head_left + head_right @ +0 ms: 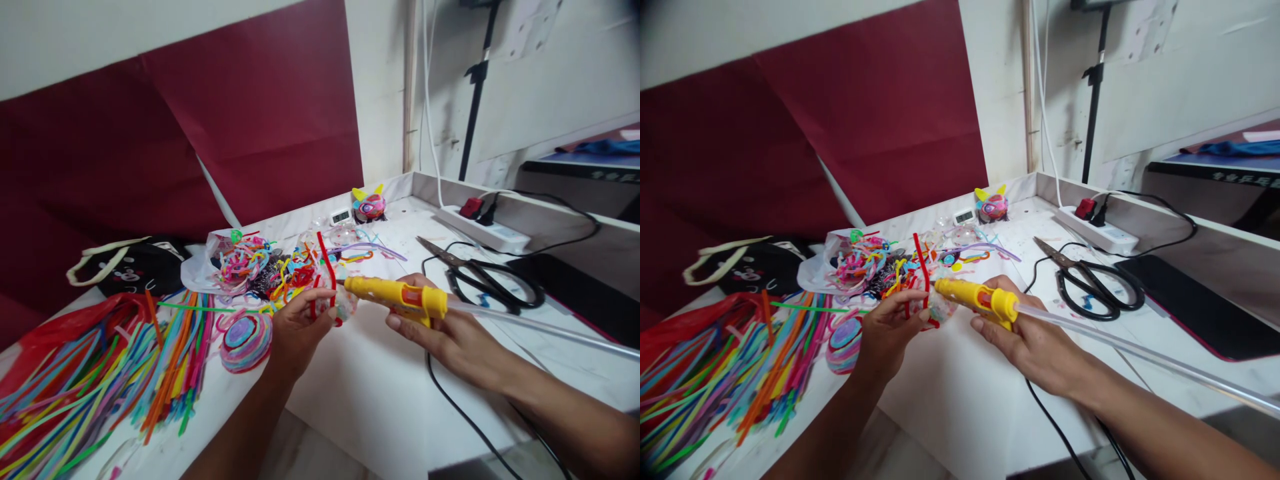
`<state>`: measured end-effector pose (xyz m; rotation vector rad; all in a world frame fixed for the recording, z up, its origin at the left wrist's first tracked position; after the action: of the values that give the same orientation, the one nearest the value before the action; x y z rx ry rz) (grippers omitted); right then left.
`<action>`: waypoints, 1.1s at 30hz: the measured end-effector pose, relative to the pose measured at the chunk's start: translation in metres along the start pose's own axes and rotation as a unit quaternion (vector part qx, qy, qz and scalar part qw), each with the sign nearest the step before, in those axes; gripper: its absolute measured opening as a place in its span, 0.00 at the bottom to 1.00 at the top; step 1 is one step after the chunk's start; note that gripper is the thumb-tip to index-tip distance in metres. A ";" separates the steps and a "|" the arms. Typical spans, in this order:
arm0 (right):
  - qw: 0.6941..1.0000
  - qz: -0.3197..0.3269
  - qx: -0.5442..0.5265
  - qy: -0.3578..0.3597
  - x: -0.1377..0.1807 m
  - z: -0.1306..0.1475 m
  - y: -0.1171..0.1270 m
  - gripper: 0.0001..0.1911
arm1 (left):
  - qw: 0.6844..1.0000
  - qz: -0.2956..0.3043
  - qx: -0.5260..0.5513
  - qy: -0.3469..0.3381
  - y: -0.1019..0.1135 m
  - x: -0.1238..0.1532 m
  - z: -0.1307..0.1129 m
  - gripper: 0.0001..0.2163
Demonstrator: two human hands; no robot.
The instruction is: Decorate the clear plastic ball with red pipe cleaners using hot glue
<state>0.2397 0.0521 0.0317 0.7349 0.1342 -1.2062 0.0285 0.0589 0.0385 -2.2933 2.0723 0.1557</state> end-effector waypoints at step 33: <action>1.000 -0.001 0.005 -0.012 0.002 0.002 0.002 0.10 | 1.000 0.003 -0.018 -0.022 0.003 -0.001 0.002 0.11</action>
<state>0.2421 0.0499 0.0330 0.7297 0.1099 -1.2186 0.0257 0.0597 0.0372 -2.2823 2.0717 0.2437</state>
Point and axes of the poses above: each hand's wrist, its own x-axis away from the middle knuckle, its own y-axis out of the back of the hand, z = x × y, the point moved 6 cm from there along -x, towards the middle knuckle, and after that the axes turned 9 degrees about y, right-handed, at the moved point
